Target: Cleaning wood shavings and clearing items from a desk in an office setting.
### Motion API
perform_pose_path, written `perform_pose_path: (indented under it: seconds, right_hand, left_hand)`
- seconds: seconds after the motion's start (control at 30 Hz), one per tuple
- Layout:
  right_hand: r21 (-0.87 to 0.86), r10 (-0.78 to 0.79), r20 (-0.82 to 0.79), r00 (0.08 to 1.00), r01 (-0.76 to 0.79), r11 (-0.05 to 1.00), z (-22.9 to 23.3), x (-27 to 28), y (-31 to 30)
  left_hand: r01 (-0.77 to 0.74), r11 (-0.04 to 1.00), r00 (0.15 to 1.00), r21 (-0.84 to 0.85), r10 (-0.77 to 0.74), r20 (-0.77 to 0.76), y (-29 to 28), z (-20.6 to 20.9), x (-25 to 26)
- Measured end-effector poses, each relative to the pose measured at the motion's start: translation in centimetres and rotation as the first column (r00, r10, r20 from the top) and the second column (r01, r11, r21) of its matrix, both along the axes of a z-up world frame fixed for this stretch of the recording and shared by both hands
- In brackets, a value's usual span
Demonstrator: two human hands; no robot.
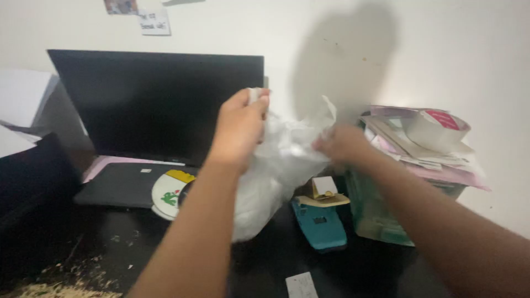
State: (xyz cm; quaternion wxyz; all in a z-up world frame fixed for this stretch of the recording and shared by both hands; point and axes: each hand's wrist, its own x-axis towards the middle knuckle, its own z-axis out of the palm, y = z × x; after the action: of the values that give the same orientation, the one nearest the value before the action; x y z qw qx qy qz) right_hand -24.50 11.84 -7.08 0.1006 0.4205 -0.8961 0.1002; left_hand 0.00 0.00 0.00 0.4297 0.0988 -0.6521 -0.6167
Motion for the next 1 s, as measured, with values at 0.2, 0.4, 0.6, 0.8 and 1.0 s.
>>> perform_pose_path:
  seconds: [0.2,0.4,0.6,0.8,1.0]
  right_hand:
    - [-0.509,0.271,0.665,0.696,0.156,0.847,5.4,7.1,-0.5]
    - [-0.569,0.408,0.777,0.479,0.259,0.781,7.8,16.4,-2.4]
    - [-0.465,0.446,0.885,0.134,0.232,0.854,5.4,28.5,-4.5]
    - [-0.370,0.545,0.642,0.540,-0.404,0.836,-1.0,35.0,-7.4]
    - [-0.078,0.434,0.356,0.828,-0.436,0.897,-2.9,34.4,-11.2]
  left_hand:
    - [-0.137,0.986,0.909,0.094,0.088,0.408,-4.8,0.2,8.8]
    - [-0.195,0.955,0.385,-0.221,0.282,0.879,-5.9,1.9,16.3]
    - [-0.422,0.869,0.766,0.259,0.188,0.615,-7.9,0.1,19.7]
    - [-0.242,0.807,0.930,0.538,0.036,0.365,-8.4,-0.3,20.9]
    - [-0.017,0.896,0.940,0.444,-0.137,0.312,-7.2,-0.6,20.6]
